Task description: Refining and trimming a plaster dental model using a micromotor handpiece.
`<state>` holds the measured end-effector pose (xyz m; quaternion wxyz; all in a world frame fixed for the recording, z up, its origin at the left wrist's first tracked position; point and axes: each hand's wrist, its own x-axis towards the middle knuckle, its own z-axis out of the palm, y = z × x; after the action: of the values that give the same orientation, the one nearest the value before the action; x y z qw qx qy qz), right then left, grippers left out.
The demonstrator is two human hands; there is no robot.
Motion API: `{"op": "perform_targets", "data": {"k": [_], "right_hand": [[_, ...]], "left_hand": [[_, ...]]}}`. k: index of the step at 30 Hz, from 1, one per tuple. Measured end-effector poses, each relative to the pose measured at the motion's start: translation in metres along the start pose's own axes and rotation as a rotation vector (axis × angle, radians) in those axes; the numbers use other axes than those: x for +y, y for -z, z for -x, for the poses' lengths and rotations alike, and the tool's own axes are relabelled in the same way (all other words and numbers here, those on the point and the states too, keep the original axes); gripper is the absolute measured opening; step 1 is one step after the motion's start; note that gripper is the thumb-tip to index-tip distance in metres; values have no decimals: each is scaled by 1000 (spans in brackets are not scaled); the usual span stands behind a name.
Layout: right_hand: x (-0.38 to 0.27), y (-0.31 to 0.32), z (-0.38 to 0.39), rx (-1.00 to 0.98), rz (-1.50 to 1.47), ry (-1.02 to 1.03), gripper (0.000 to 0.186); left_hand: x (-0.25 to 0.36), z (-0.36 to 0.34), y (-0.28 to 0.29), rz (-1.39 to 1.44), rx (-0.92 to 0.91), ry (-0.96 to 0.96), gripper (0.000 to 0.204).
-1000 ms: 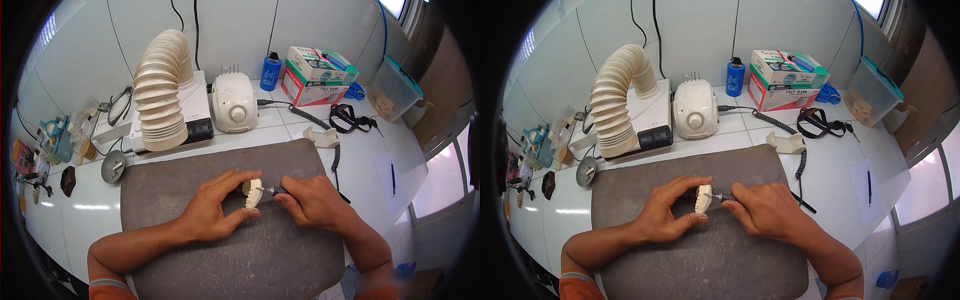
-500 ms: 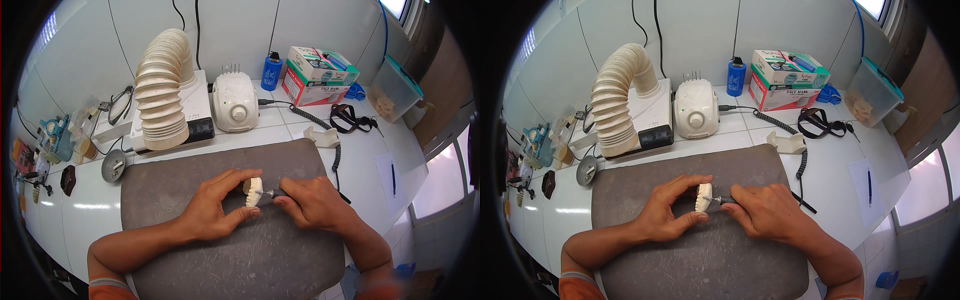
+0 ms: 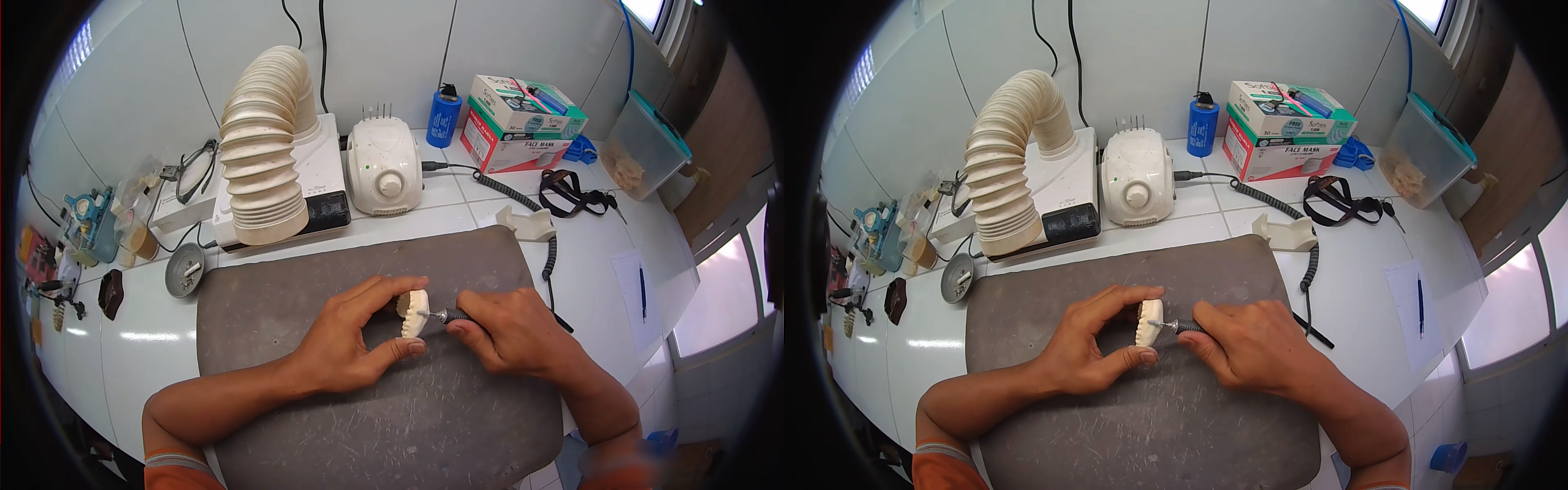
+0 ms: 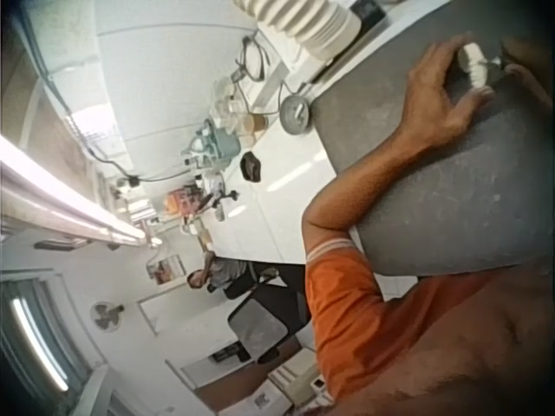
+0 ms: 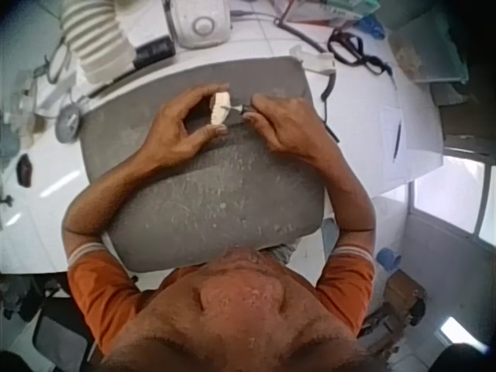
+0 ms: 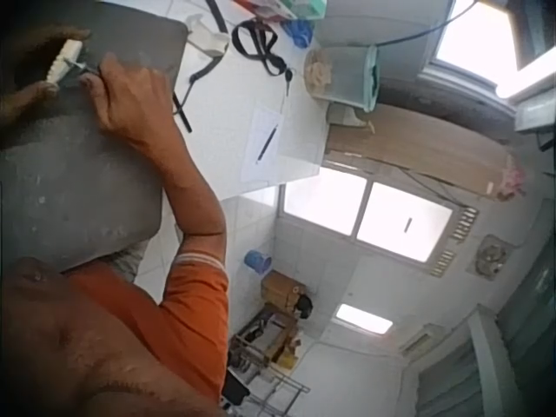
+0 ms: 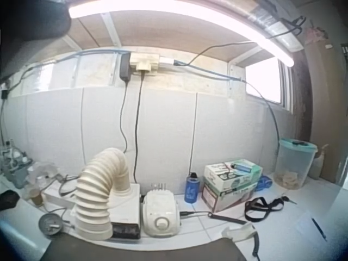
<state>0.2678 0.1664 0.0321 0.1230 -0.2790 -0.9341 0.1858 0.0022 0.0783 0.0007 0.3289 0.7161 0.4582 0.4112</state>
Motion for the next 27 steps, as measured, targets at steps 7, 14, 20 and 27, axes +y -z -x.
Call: {"op": "perform_targets", "data": {"k": [7, 14, 20, 27], "right_hand": [[-1, 0, 0, -8, -5, 2, 43], [2, -1, 0, -21, -7, 2, 43], [2, 0, 0, -8, -29, 0, 44], [0, -1, 1, 2, -6, -4, 43]], "left_hand": [[0, 0, 2, -25, -23, 17, 75], [1, 0, 1, -16, -2, -14, 73], [1, -1, 1, -9, -6, -16, 73], [2, -1, 1, -18, -6, -13, 72]]}}
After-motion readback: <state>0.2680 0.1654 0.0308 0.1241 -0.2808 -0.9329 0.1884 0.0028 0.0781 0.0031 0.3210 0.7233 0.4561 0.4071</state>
